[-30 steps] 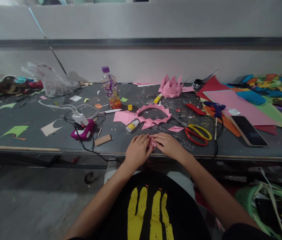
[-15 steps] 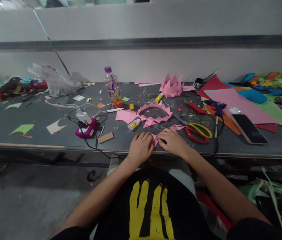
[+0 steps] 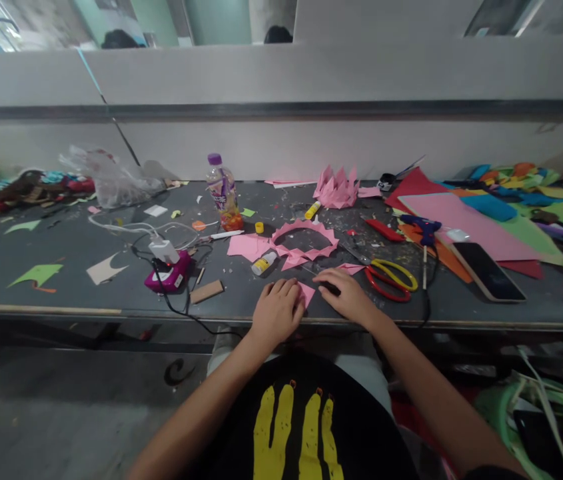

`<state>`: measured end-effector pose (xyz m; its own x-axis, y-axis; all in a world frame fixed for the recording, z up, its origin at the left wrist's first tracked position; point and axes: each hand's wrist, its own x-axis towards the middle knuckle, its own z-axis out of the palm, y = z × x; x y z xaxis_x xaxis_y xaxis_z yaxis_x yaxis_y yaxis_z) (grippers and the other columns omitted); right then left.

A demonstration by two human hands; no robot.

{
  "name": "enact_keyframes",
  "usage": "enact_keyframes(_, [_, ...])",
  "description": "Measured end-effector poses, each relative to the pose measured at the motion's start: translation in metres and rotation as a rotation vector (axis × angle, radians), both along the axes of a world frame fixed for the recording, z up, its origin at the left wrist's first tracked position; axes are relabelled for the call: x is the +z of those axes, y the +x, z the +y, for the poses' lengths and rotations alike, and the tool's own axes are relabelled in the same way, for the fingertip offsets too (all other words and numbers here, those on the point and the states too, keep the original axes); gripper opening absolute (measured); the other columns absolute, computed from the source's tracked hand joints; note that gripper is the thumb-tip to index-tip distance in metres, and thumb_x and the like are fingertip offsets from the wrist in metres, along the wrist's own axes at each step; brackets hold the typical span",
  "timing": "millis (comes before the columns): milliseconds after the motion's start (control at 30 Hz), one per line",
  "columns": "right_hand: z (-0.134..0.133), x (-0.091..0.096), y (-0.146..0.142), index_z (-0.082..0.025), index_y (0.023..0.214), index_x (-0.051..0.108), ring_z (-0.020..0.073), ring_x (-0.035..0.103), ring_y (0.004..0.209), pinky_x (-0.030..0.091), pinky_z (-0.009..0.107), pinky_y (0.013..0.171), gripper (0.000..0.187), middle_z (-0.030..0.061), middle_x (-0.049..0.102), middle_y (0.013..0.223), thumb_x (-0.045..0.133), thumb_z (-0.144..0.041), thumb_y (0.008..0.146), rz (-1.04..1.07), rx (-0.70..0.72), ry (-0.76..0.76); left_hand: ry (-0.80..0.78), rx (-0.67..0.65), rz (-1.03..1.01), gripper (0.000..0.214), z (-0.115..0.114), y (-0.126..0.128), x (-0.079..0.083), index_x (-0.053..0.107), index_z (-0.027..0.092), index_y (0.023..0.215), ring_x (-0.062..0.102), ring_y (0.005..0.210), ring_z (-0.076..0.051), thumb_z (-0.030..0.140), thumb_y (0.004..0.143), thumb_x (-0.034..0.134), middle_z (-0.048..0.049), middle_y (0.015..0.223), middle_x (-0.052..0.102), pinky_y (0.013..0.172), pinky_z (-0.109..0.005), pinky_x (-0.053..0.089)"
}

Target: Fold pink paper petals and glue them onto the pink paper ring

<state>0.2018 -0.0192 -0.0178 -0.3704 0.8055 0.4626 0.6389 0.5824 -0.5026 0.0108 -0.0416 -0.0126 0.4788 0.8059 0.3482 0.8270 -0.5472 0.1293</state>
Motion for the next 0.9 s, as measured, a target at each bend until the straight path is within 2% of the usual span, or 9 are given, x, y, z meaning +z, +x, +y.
enact_keyframes(100, [-0.001, 0.001, -0.003, -0.019, 0.082, 0.067, 0.019, 0.06, 0.089, 0.047, 0.036, 0.083, 0.016, 0.0071, 0.066, 0.091, 0.051, -0.018, 0.083, -0.046, 0.008, 0.052, 0.006, 0.009, -0.019, 0.027, 0.0, 0.0, 0.0, 0.055, 0.017, 0.11, 0.052, 0.109, -0.022, 0.027, 0.091, 0.039, -0.0081, 0.119, 0.061, 0.09, -0.038, 0.039])
enact_keyframes(267, [-0.005, 0.001, -0.008, -0.02, 0.073, 0.067, 0.0186, 0.06, 0.085, 0.045, 0.036, 0.083, 0.018, 0.0057, 0.068, 0.088, 0.051, -0.017, 0.083, -0.16, -0.024, 0.115, 0.018, -0.004, -0.001, 0.033, -0.001, -0.001, 0.002, 0.053, 0.019, 0.12, 0.052, 0.11, -0.022, 0.027, 0.091, 0.04, -0.007, 0.12, 0.06, 0.09, -0.038, 0.041])
enact_keyframes(367, [-0.009, 0.002, -0.008, -0.02, 0.074, 0.067, 0.0189, 0.06, 0.088, 0.044, 0.035, 0.081, 0.016, 0.0048, 0.068, 0.091, 0.053, -0.017, 0.083, -0.221, -0.045, 0.087, 0.017, 0.001, 0.004, 0.034, -0.001, -0.001, 0.0, 0.054, 0.02, 0.12, 0.053, 0.11, -0.022, 0.028, 0.091, 0.04, -0.0072, 0.121, 0.06, 0.09, -0.038, 0.041])
enact_keyframes(500, [-0.013, 0.006, -0.01, -0.021, 0.078, 0.068, 0.0199, 0.059, 0.092, 0.042, 0.034, 0.078, 0.014, 0.0051, 0.067, 0.096, 0.054, -0.019, 0.083, -0.305, -0.108, 0.047, 0.012, -0.002, 0.013, 0.036, -0.002, 0.0, -0.007, 0.052, 0.019, 0.124, 0.047, 0.121, -0.022, 0.027, 0.093, 0.036, -0.0066, 0.129, 0.056, 0.097, -0.041, 0.038])
enact_keyframes(733, [-0.015, 0.013, -0.031, -0.017, 0.076, 0.065, 0.0223, 0.059, 0.084, 0.04, 0.035, 0.073, 0.015, 0.0072, 0.067, 0.083, 0.053, -0.02, 0.084, -0.517, -0.205, 0.065, 0.008, -0.014, 0.077, 0.043, -0.003, 0.0, -0.017, 0.043, 0.016, 0.134, 0.04, 0.13, -0.02, 0.029, 0.095, 0.03, -0.0071, 0.138, 0.047, 0.104, -0.044, 0.034])
enact_keyframes(900, [-0.015, 0.002, -0.036, -0.019, 0.074, 0.06, 0.0214, 0.059, 0.079, 0.04, 0.034, 0.07, 0.013, 0.0061, 0.066, 0.08, 0.052, -0.019, 0.085, -0.432, -0.296, 0.083, -0.033, -0.01, 0.055, 0.043, -0.004, -0.001, -0.013, 0.043, 0.016, 0.133, 0.04, 0.13, -0.02, 0.031, 0.094, 0.033, -0.0068, 0.138, 0.047, 0.105, -0.045, 0.034])
